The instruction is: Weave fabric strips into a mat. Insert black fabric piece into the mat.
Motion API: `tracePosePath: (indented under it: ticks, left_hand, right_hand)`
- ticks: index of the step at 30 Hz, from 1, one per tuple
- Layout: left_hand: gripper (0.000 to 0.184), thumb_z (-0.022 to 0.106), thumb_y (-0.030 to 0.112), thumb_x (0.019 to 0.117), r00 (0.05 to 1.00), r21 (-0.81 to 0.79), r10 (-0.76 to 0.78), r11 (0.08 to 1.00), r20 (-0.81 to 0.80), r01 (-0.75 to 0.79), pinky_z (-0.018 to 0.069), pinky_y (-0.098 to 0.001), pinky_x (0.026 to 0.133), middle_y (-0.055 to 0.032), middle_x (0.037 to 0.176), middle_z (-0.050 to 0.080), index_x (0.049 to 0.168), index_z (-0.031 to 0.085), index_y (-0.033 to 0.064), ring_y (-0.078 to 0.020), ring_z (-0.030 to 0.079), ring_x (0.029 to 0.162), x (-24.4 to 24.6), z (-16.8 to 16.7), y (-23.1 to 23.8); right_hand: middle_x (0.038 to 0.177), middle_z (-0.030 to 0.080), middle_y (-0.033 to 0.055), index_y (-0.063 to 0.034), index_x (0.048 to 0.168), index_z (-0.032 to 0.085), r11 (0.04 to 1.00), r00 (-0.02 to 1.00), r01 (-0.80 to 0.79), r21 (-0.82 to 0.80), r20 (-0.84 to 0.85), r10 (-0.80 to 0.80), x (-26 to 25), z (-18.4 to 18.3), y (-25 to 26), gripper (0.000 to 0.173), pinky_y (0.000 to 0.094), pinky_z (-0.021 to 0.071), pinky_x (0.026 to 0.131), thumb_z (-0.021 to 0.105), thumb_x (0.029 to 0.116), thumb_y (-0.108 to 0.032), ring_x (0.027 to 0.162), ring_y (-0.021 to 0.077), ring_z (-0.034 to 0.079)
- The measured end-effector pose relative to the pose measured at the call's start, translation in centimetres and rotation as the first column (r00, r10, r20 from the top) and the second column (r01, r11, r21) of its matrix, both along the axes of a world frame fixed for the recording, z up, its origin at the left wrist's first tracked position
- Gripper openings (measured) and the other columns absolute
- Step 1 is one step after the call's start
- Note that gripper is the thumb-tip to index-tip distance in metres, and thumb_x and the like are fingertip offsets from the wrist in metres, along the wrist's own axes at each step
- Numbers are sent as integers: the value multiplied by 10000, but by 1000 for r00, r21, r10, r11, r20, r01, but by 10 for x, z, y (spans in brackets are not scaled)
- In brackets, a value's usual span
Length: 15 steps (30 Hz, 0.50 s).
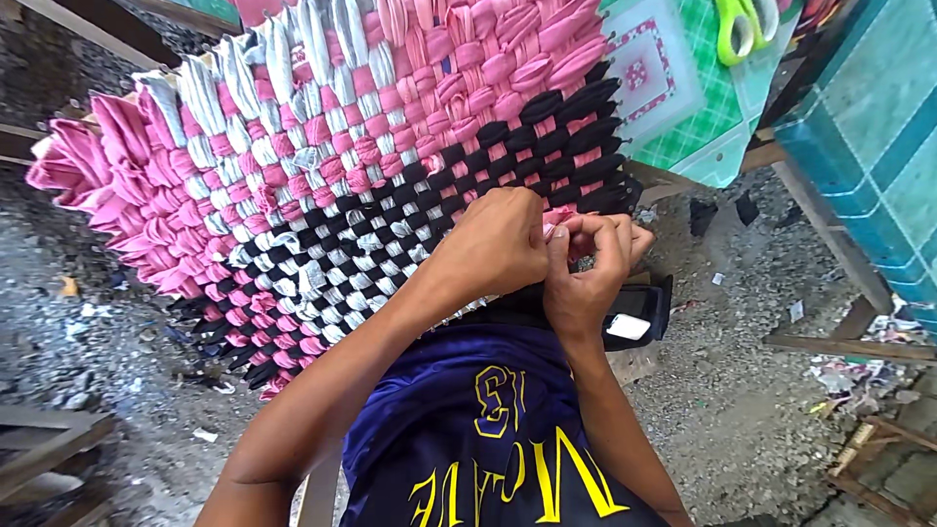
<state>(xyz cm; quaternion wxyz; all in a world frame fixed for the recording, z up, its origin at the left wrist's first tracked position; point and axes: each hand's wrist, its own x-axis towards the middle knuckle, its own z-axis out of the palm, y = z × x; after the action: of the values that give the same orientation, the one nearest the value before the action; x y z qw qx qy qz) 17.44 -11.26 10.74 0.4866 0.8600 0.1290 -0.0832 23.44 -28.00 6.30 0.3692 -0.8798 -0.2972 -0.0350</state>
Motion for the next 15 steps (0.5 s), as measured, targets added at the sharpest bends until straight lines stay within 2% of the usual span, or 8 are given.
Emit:
tracePosePath:
  ticks: [6,11,15]
  left_hand:
    - [188,643,262,880,999,-26,-31,999,39,32,439,-385,550,17,655,552,737,605,147,-138,555,616,-2,-3,2]
    - [120,654,253,848,997,-38,-76,996,22,76,481,-401,600,16,737,622,787,654,149,-137,608,691,-2,-3,4]
    - [205,658,314,842,997,-69,-72,995,16,73,444,-404,553,32,645,563,704,599,173,-137,566,619,-4,-4,1]
  right_hand:
    - [998,618,20,-145,1028,719,1000,1000,3,-26,5,-3,0,0,-1,155,452,363,1006,635,987,-270,1114,222,531]
    - [998,618,17,-149,1029,715,1000,1000,2,-30,4,-2,-1,0,0,153,448,363,1003,634,991,-273,1117,222,529]
    - [992,613,22,-145,1059,708,999,1000,5,-33,2,-5,5,0,-5,161,435,378,977,627,999,-270,1074,206,544]
